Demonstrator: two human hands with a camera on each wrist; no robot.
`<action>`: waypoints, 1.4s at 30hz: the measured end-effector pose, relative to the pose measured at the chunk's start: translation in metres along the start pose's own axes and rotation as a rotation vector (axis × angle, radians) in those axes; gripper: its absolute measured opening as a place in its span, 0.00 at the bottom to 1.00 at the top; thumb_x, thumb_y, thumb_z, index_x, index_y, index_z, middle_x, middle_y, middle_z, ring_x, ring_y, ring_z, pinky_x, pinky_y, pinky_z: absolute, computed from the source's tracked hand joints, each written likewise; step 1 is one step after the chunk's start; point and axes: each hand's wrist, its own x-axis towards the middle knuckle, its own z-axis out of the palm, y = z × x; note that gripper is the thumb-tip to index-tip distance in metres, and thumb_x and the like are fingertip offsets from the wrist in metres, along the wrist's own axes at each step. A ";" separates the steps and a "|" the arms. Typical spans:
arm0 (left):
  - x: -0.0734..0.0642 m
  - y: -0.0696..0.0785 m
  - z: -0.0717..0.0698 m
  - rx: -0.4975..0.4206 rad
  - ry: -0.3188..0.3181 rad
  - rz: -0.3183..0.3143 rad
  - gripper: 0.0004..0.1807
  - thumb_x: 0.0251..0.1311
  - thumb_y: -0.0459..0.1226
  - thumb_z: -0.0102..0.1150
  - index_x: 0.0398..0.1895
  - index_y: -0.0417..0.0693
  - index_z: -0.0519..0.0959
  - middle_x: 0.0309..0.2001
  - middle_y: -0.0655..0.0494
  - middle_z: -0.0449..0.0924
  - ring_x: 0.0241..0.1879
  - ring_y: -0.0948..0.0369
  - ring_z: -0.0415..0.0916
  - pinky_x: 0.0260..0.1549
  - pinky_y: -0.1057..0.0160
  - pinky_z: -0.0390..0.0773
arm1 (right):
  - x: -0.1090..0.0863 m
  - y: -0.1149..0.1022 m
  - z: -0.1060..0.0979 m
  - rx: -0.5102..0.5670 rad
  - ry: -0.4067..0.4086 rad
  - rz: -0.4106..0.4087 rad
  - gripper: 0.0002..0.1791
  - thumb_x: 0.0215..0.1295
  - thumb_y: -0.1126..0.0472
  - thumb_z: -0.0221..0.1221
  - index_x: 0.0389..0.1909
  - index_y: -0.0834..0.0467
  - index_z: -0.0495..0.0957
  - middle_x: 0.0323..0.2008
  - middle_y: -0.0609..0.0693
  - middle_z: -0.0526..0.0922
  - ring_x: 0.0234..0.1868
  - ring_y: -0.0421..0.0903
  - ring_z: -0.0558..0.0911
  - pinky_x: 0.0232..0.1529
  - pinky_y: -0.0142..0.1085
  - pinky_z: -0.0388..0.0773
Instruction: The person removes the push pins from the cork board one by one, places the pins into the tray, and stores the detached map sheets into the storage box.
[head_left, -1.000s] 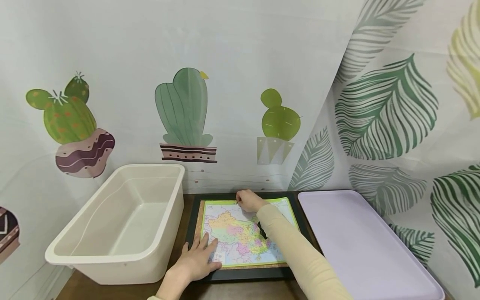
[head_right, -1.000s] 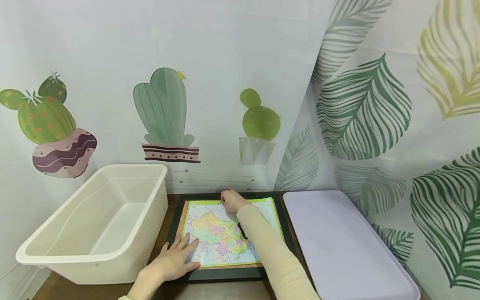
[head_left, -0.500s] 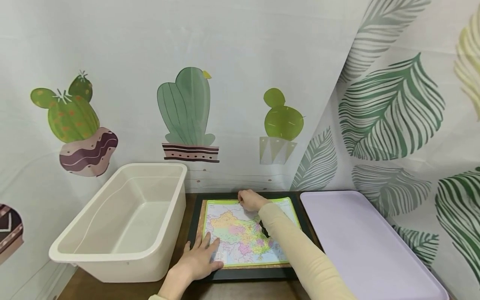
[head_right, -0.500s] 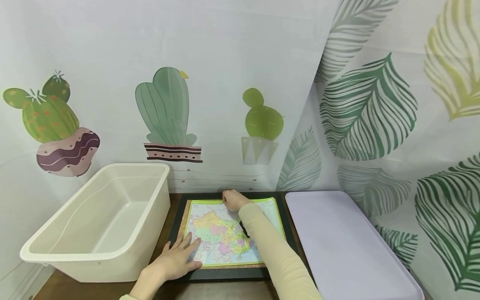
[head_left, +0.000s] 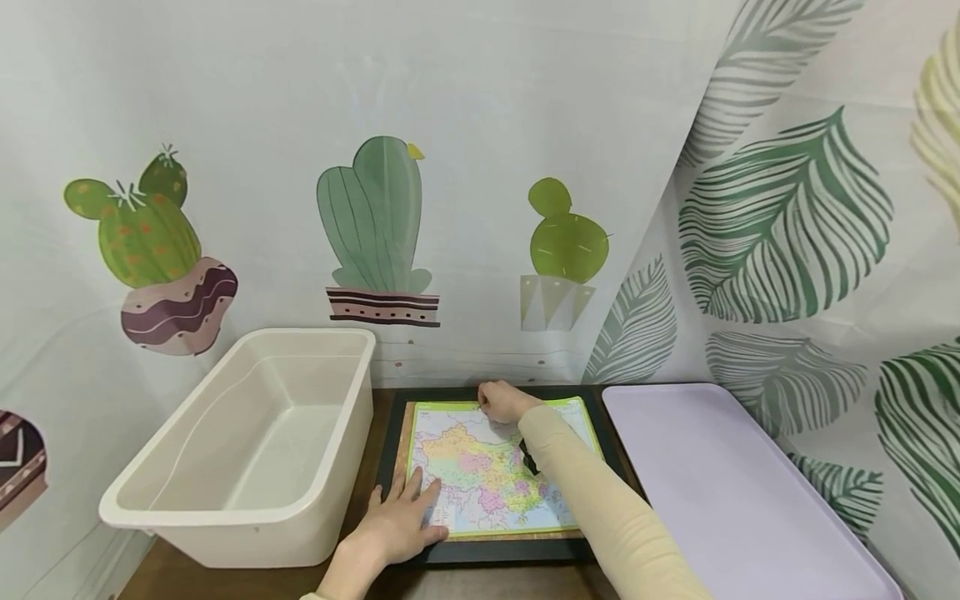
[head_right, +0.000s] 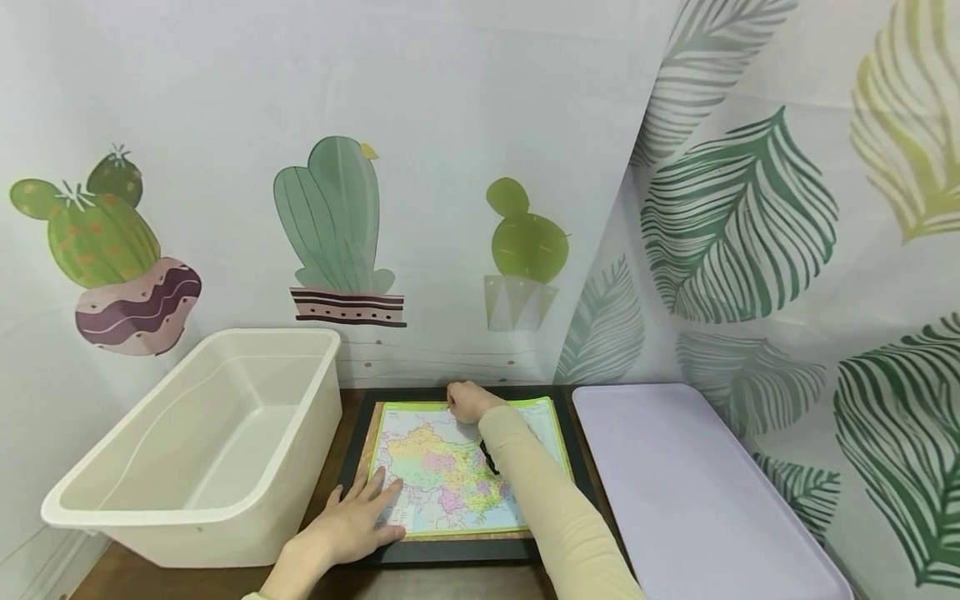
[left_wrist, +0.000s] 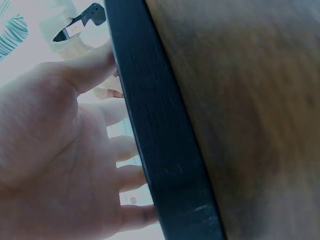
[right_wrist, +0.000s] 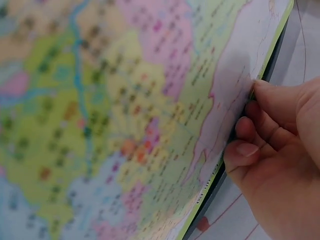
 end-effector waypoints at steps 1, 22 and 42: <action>0.000 0.000 0.000 0.000 0.000 0.000 0.40 0.62 0.58 0.57 0.72 0.47 0.65 0.73 0.36 0.53 0.71 0.34 0.45 0.59 0.25 0.47 | 0.000 0.000 0.000 0.001 -0.001 0.002 0.05 0.76 0.64 0.50 0.39 0.54 0.74 0.32 0.47 0.74 0.30 0.43 0.71 0.32 0.38 0.69; 0.002 -0.001 0.001 0.016 -0.002 0.002 0.40 0.62 0.59 0.56 0.72 0.47 0.65 0.73 0.37 0.53 0.72 0.35 0.46 0.59 0.26 0.48 | 0.003 0.004 -0.003 0.105 -0.041 0.034 0.10 0.78 0.62 0.46 0.34 0.55 0.72 0.27 0.48 0.72 0.23 0.42 0.66 0.26 0.36 0.66; 0.001 -0.001 -0.001 0.016 -0.010 0.000 0.40 0.62 0.59 0.56 0.72 0.48 0.65 0.73 0.37 0.53 0.72 0.35 0.45 0.60 0.26 0.48 | 0.004 0.006 -0.007 0.156 -0.057 0.019 0.12 0.79 0.62 0.44 0.36 0.59 0.74 0.27 0.48 0.70 0.23 0.43 0.65 0.29 0.36 0.64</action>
